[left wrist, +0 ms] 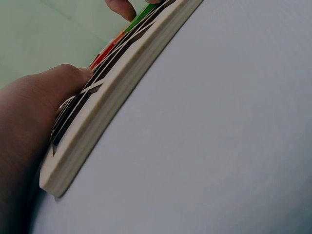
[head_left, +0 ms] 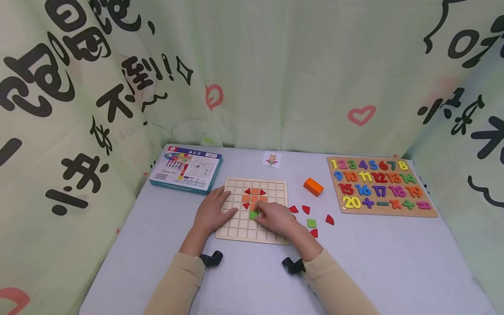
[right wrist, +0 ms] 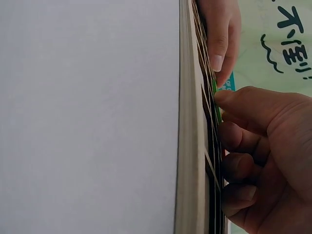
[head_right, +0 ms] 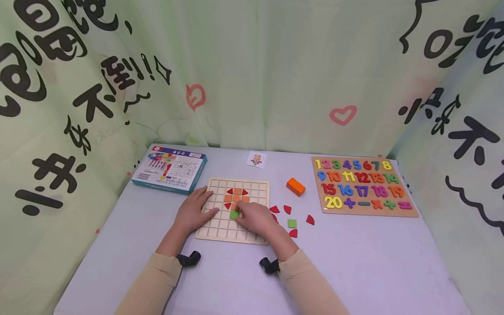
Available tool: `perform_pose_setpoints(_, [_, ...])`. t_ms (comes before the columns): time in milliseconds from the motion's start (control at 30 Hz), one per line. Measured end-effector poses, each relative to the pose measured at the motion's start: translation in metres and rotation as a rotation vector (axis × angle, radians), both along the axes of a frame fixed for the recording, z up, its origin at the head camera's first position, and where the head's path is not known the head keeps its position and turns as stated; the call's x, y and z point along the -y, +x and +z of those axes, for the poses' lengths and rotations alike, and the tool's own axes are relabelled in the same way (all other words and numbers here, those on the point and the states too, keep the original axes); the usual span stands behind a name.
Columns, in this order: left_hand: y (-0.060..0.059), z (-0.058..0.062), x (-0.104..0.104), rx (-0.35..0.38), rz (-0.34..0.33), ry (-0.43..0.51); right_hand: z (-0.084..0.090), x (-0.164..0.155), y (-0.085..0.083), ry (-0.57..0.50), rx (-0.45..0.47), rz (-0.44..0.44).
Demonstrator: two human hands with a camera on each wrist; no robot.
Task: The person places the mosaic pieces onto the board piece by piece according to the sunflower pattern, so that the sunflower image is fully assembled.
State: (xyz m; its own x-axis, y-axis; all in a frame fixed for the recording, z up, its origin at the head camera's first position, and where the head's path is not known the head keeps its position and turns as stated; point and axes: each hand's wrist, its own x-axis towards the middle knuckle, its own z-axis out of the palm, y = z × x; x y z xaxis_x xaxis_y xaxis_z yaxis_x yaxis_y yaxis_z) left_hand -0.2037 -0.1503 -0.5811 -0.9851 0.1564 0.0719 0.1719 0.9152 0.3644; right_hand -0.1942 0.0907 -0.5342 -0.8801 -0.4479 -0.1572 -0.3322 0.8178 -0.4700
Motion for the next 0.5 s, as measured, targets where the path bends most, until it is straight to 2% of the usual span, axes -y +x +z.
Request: perform_pose_setpoints(500, [0.000,0.002,0.000,0.020,-0.006,0.004,0.003,-0.011,0.000,-0.031,0.002,-0.019])
